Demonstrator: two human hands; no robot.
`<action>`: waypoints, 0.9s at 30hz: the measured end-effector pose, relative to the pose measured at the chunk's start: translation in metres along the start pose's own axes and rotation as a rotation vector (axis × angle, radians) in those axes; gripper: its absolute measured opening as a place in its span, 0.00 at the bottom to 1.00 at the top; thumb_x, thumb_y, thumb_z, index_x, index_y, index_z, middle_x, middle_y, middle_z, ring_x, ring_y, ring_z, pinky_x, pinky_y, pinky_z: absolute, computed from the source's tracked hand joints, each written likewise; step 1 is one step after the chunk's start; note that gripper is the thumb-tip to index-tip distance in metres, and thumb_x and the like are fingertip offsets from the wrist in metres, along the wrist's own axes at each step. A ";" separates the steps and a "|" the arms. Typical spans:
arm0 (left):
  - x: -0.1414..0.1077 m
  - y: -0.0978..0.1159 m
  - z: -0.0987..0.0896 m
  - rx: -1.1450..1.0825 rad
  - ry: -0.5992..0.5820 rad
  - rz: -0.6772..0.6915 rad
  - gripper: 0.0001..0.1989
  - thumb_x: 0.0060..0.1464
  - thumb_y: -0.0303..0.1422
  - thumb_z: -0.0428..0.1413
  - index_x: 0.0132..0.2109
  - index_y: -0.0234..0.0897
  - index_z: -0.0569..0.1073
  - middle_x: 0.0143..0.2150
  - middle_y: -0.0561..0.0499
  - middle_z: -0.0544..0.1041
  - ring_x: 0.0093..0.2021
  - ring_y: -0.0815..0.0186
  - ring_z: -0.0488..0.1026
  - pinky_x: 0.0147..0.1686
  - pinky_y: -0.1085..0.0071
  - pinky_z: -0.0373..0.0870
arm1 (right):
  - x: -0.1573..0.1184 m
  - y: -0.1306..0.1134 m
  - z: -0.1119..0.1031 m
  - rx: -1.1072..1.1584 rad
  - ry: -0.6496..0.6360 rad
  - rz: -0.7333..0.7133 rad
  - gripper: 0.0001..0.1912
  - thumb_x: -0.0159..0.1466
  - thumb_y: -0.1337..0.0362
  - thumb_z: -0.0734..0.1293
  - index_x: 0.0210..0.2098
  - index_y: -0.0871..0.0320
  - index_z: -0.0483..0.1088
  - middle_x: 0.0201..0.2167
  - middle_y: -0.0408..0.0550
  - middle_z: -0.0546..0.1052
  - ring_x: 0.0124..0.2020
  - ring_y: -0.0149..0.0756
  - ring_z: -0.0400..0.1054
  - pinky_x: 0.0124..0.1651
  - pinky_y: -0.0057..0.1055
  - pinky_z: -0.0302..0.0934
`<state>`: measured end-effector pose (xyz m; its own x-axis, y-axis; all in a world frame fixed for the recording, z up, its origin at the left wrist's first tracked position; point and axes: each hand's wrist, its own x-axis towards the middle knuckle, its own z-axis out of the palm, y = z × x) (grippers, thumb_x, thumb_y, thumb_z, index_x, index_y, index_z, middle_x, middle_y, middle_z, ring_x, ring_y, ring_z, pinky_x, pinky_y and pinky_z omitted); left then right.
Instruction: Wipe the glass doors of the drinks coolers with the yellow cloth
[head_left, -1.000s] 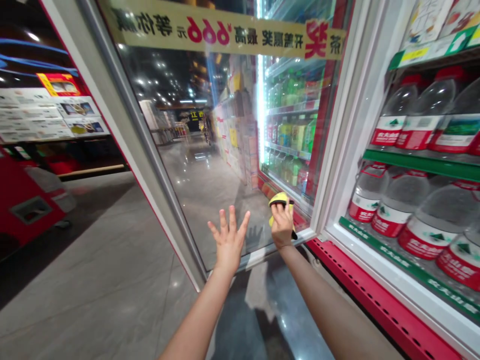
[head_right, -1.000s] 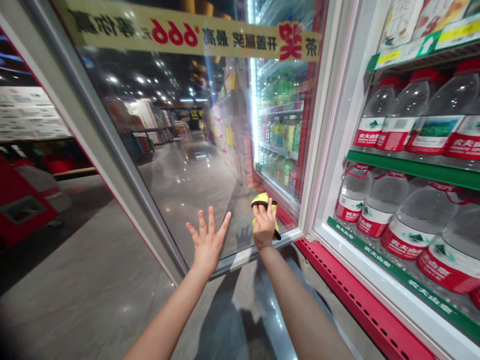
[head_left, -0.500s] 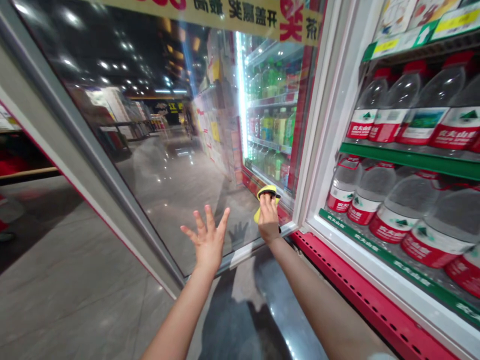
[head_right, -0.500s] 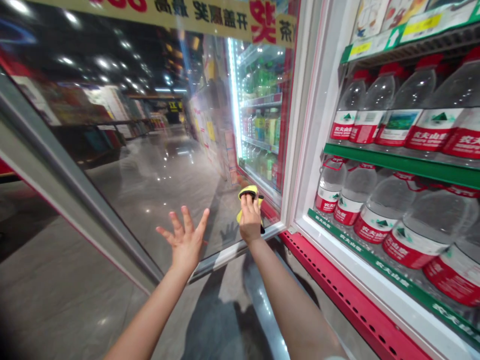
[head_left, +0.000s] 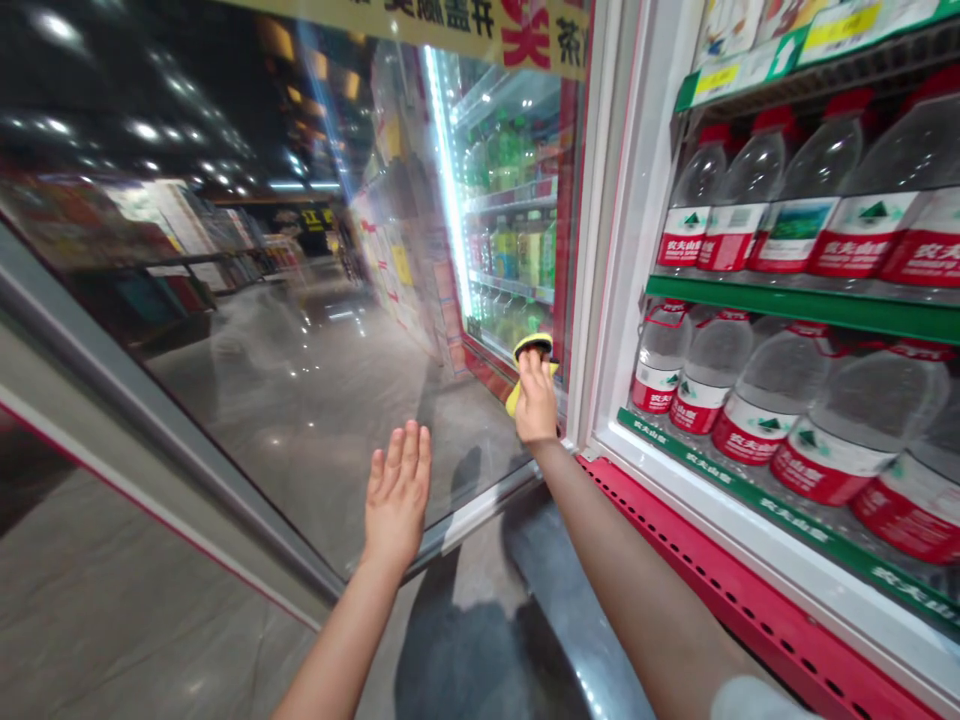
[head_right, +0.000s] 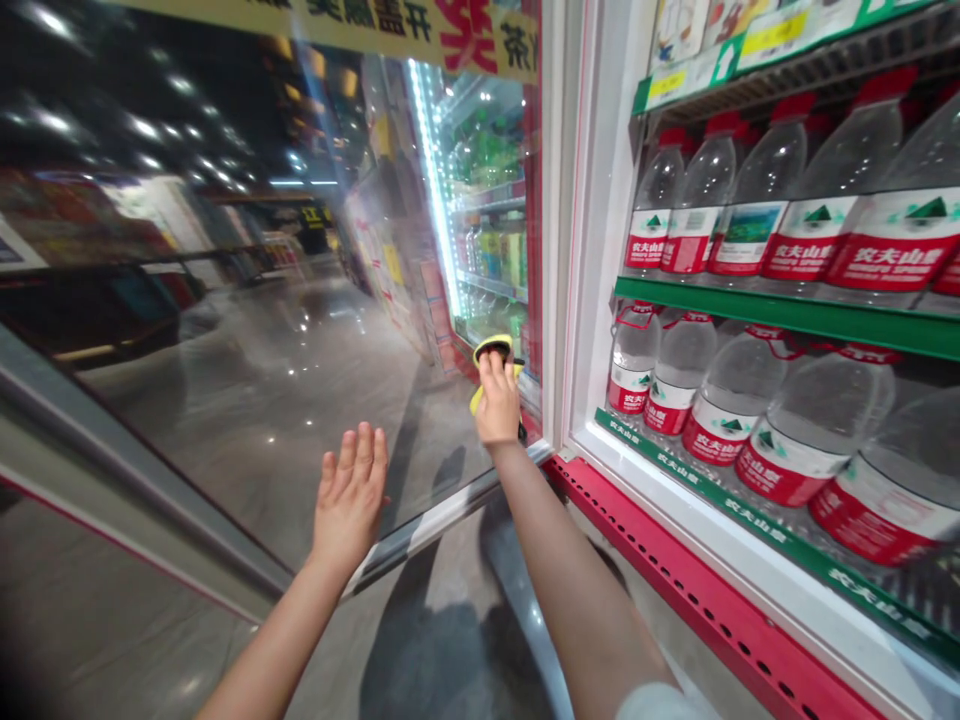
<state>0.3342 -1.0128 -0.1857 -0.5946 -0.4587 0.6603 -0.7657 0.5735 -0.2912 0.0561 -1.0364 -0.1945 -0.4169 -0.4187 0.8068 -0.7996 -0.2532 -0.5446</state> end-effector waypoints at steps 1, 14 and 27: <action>0.001 0.001 -0.001 0.001 0.001 -0.003 0.48 0.56 0.16 0.50 0.74 0.43 0.34 0.76 0.45 0.40 0.76 0.60 0.37 0.74 0.53 0.37 | 0.011 0.004 -0.003 0.002 0.037 0.030 0.36 0.64 0.73 0.51 0.72 0.59 0.55 0.73 0.52 0.57 0.77 0.42 0.40 0.75 0.52 0.42; 0.006 0.007 -0.004 -0.055 -0.059 -0.053 0.48 0.55 0.15 0.50 0.74 0.50 0.38 0.77 0.47 0.38 0.76 0.57 0.32 0.73 0.44 0.35 | 0.024 0.036 -0.007 0.058 0.162 0.161 0.38 0.64 0.72 0.52 0.74 0.59 0.49 0.75 0.54 0.51 0.77 0.38 0.40 0.76 0.48 0.42; 0.005 0.010 -0.009 -0.035 -0.027 -0.047 0.48 0.54 0.15 0.49 0.74 0.50 0.39 0.76 0.47 0.42 0.76 0.57 0.39 0.73 0.46 0.43 | -0.011 0.057 0.033 0.026 0.343 0.369 0.38 0.65 0.73 0.47 0.74 0.68 0.41 0.70 0.69 0.59 0.75 0.42 0.48 0.70 0.56 0.52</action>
<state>0.3258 -1.0030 -0.1786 -0.5652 -0.5030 0.6538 -0.7838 0.5746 -0.2355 0.0292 -1.0753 -0.2423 -0.7915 -0.1750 0.5856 -0.5626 -0.1656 -0.8100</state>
